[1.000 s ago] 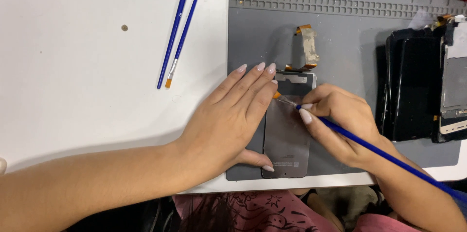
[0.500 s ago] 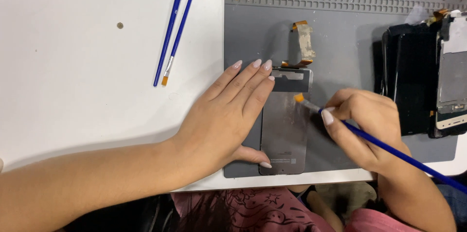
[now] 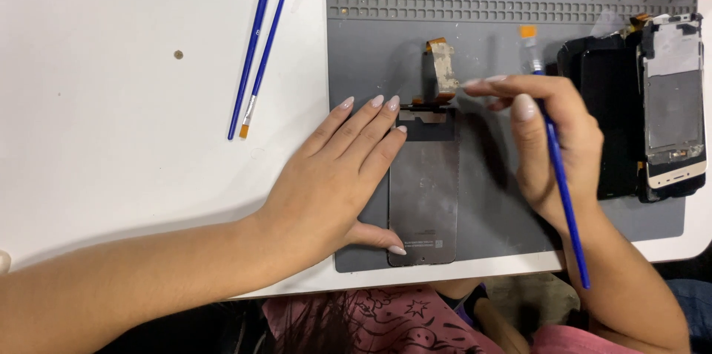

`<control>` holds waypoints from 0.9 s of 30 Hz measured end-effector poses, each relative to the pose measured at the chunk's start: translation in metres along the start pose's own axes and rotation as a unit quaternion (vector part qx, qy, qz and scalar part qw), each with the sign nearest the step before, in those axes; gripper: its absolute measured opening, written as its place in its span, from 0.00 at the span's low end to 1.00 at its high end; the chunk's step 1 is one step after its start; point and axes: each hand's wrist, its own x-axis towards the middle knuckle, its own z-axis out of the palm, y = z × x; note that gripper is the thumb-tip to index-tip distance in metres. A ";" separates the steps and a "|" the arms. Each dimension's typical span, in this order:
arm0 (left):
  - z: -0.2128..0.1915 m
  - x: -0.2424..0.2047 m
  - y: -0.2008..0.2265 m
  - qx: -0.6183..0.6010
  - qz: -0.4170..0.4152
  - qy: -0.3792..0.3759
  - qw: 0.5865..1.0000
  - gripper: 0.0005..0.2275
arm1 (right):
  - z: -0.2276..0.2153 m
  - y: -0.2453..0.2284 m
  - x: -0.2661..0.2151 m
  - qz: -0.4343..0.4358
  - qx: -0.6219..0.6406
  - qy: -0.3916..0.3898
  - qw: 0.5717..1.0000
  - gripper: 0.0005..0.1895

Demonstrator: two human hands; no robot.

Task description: The person uses a small brush to clean the internal components of a disassembled smartphone, focusing on the camera module and flex cables. They then flip the phone over and brush the exterior back panel and edges.

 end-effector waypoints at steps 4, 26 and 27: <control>-0.002 0.001 0.000 -0.004 0.005 0.005 1.000 0.59 | -0.001 0.004 0.001 0.002 0.063 -0.081 0.995 0.14; -0.001 0.000 0.000 0.020 0.001 0.015 1.000 0.59 | 0.001 0.003 -0.007 -0.177 -0.005 -0.180 0.968 0.14; -0.002 0.000 0.000 0.013 0.003 0.016 1.000 0.59 | 0.001 0.001 -0.007 -0.181 -0.010 -0.178 0.967 0.15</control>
